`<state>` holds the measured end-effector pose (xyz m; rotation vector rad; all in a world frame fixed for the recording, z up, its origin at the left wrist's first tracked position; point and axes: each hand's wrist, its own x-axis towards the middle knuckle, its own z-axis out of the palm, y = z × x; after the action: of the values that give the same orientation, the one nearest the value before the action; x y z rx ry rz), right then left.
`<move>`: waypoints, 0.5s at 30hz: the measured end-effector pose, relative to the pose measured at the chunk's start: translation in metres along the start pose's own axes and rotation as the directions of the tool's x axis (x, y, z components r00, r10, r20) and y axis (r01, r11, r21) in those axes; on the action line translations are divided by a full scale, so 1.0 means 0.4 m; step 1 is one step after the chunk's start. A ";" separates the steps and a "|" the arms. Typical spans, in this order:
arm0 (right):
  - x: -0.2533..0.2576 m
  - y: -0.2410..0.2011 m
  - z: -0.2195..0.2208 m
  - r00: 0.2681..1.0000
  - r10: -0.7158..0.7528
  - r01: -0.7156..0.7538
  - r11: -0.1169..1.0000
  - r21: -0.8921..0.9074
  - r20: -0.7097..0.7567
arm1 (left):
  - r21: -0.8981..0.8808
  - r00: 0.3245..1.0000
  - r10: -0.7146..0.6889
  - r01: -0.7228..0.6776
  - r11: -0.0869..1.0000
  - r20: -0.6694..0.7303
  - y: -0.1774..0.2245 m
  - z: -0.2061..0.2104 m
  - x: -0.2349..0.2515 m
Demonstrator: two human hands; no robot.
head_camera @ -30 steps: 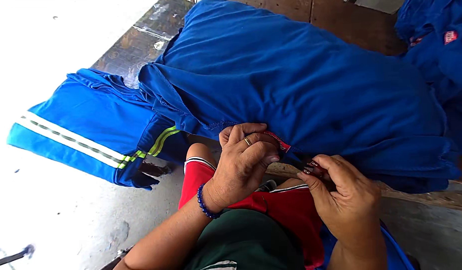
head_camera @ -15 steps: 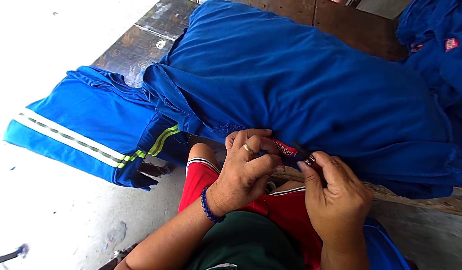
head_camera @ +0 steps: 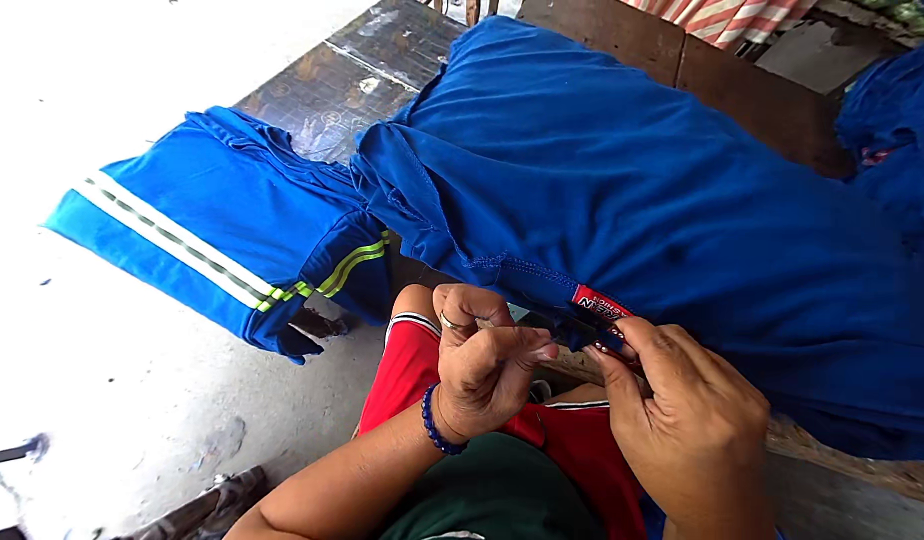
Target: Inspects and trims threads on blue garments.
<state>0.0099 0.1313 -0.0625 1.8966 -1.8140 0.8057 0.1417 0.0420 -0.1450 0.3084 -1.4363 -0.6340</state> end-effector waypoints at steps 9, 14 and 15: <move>0.024 -0.015 0.022 0.997 0.076 -0.075 0.996 0.041 -0.019 | 0.010 0.995 0.047 -0.048 0.999 0.086 0.001 -0.003 0.002; -0.001 0.072 0.008 0.950 0.310 -0.269 0.861 0.433 -0.027 | 0.136 0.996 0.035 -0.046 0.990 0.086 -0.023 0.001 -0.002; -0.005 0.082 0.007 0.935 0.354 -0.288 0.801 0.525 -0.027 | 0.208 0.997 0.035 -0.048 0.977 0.070 -0.030 0.009 0.001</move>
<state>-0.0222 0.1285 -0.0695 1.7820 -2.0118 1.6368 0.1357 0.0327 -0.1509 0.4246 -1.5725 -0.4628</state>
